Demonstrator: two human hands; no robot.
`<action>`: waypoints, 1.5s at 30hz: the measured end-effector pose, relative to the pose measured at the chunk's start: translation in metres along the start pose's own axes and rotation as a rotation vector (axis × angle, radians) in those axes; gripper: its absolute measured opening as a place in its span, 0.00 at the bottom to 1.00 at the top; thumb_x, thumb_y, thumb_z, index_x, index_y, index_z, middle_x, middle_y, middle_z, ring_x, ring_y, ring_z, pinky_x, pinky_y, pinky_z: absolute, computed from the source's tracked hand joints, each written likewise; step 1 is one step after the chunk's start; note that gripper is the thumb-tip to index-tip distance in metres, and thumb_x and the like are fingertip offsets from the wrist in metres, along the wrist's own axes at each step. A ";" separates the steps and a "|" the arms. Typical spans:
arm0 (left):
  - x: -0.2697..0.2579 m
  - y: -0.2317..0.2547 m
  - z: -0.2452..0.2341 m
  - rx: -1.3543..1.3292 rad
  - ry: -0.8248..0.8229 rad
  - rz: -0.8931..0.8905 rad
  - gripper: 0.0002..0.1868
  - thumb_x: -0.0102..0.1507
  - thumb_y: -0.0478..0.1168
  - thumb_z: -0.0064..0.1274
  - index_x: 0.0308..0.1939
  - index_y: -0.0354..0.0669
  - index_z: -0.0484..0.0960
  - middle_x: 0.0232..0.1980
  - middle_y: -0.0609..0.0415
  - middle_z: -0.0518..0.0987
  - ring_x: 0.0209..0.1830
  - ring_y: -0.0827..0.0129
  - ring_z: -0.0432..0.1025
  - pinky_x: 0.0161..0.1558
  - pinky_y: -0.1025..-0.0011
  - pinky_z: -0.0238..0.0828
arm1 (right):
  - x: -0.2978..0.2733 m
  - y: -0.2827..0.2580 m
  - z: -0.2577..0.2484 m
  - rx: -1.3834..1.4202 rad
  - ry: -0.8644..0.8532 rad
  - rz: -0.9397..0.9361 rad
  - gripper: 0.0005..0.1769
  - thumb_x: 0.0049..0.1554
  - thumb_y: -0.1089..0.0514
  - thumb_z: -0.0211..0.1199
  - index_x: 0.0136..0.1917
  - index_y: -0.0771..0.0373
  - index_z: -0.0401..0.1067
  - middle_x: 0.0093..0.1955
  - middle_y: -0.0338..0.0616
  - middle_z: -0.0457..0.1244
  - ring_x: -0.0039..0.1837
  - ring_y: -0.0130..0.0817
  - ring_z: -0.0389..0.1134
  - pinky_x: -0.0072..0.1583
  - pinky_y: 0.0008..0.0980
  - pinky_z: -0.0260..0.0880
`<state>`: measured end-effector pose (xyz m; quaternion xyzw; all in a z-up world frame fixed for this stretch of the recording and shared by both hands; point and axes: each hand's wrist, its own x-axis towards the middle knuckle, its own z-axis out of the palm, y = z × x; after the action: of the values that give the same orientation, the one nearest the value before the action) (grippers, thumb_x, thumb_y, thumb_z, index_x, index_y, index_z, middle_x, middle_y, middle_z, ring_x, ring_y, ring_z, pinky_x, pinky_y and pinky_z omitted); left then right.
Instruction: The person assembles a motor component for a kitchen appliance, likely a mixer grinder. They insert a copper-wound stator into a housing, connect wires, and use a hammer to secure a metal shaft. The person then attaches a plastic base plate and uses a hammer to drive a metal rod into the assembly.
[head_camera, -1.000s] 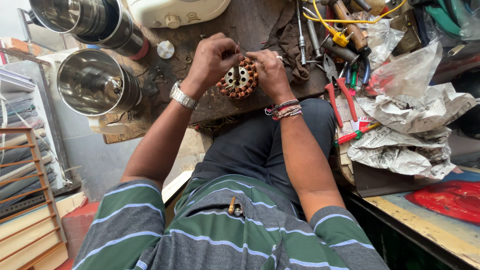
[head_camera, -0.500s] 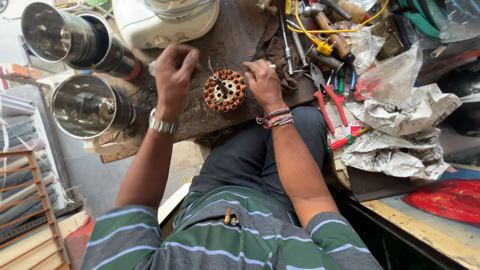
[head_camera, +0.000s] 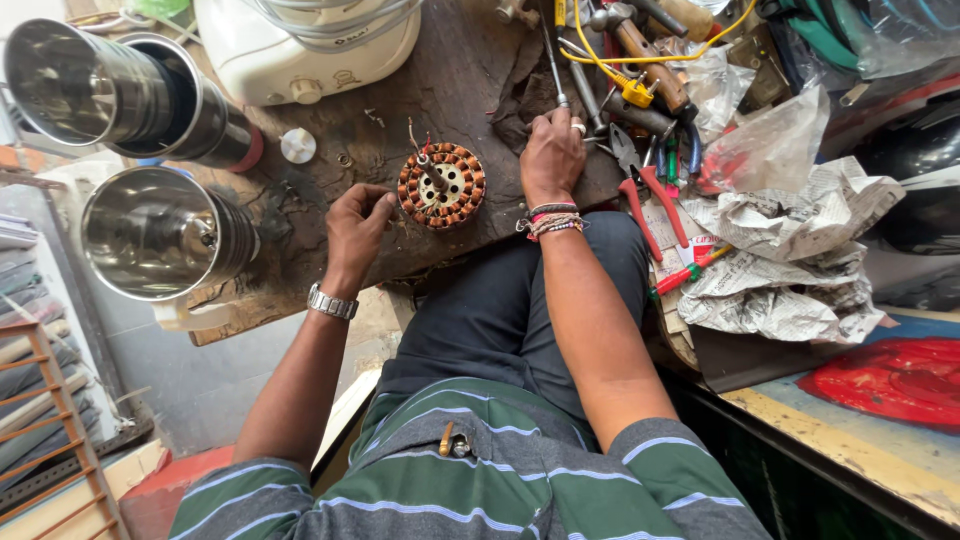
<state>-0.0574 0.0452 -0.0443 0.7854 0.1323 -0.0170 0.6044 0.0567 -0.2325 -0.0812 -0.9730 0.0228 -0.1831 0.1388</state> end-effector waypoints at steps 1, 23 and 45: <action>0.001 -0.001 0.002 -0.001 -0.003 -0.006 0.10 0.69 0.39 0.58 0.47 0.35 0.83 0.36 0.57 0.83 0.32 0.80 0.74 0.34 0.80 0.72 | 0.002 0.001 -0.002 0.032 -0.024 0.019 0.04 0.55 0.64 0.67 0.43 0.58 0.81 0.53 0.42 0.65 0.59 0.45 0.66 0.58 0.42 0.69; 0.011 0.018 0.017 -0.478 -0.141 -0.472 0.19 0.71 0.52 0.48 0.43 0.37 0.73 0.30 0.53 0.78 0.24 0.69 0.76 0.24 0.75 0.72 | -0.023 -0.076 -0.041 0.613 -0.153 -0.447 0.19 0.66 0.45 0.62 0.42 0.62 0.74 0.39 0.46 0.67 0.43 0.45 0.69 0.48 0.43 0.70; 0.076 0.058 0.067 -0.069 -0.087 0.002 0.16 0.69 0.41 0.53 0.58 0.36 0.78 0.42 0.56 0.84 0.34 0.78 0.79 0.29 0.80 0.76 | 0.007 -0.011 0.013 1.599 -0.328 0.712 0.26 0.60 0.36 0.60 0.41 0.62 0.76 0.32 0.37 0.64 0.31 0.26 0.64 0.31 0.23 0.58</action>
<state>0.0380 -0.0184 -0.0212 0.7628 0.1056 -0.0460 0.6363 0.0682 -0.2190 -0.0876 -0.5344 0.1689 0.0512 0.8266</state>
